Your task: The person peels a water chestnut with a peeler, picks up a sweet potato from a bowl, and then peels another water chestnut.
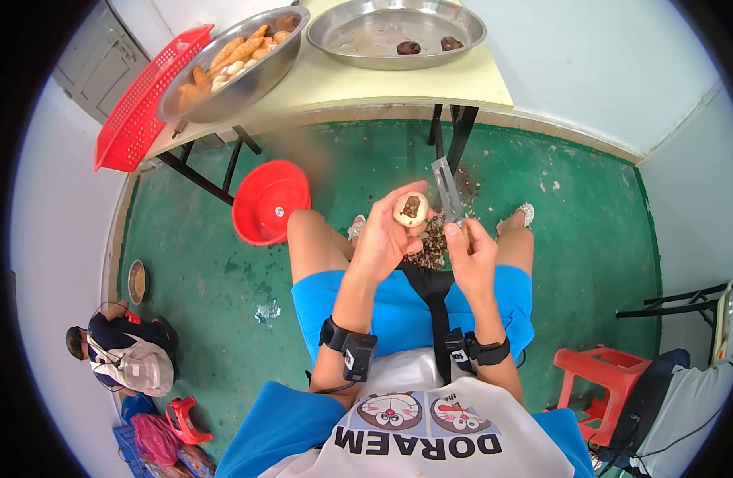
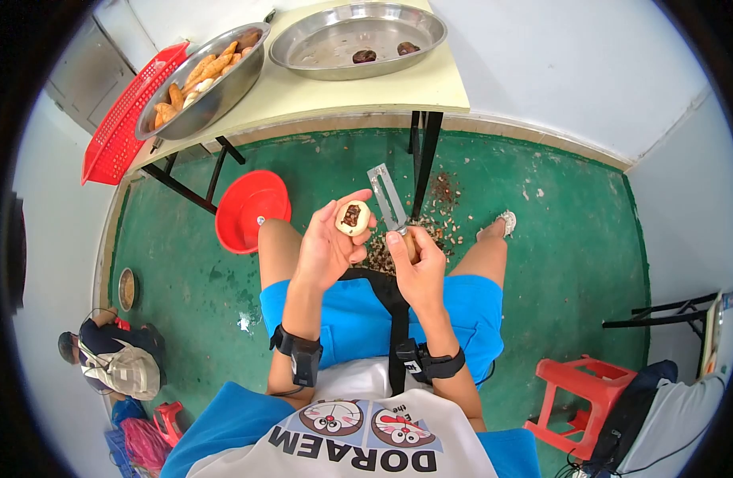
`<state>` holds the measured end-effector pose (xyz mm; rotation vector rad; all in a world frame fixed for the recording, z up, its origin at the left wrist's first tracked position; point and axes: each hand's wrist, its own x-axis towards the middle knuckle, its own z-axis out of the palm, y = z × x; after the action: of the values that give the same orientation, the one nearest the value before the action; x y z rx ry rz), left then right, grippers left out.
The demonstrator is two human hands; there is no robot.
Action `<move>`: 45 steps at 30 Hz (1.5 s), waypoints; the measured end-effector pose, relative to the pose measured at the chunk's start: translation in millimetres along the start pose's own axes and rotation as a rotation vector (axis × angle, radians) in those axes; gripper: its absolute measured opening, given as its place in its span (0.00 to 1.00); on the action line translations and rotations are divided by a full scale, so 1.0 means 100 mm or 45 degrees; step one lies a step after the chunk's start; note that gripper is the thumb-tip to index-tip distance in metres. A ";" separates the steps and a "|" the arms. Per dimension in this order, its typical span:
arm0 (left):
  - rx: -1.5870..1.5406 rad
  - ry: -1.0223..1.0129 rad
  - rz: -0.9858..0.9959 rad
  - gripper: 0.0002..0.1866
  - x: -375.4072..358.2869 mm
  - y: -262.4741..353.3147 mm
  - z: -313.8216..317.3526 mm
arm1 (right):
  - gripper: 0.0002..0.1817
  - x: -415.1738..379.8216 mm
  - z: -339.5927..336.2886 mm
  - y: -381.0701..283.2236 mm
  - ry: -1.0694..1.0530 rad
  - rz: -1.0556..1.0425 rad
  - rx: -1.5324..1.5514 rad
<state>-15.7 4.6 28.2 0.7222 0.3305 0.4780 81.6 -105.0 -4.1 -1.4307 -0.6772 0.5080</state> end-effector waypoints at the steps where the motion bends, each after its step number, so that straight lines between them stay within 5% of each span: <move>1: -0.120 -0.021 -0.020 0.21 0.00 0.01 0.02 | 0.12 0.00 0.00 0.00 0.000 -0.001 0.001; 18: 0.049 0.308 0.132 0.24 -0.01 -0.02 0.03 | 0.13 -0.09 0.04 -0.18 -0.168 -0.113 -0.245; 27: -0.026 0.440 -0.057 0.30 -0.02 -0.02 0.05 | 0.14 -0.10 0.05 -0.17 -0.231 -0.250 -0.393; 34: -0.025 0.429 -0.060 0.24 -0.02 0.00 0.04 | 0.14 -0.09 0.08 -0.17 -0.226 -0.374 -0.567; 45: 0.180 0.638 0.227 0.13 0.03 -0.03 0.04 | 0.15 -0.12 0.11 -0.20 -0.399 -0.063 -0.346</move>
<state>-10.8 1.7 28.8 0.7671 0.7788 0.8129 63.3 -107.0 14.0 -1.5989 -1.0623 0.6262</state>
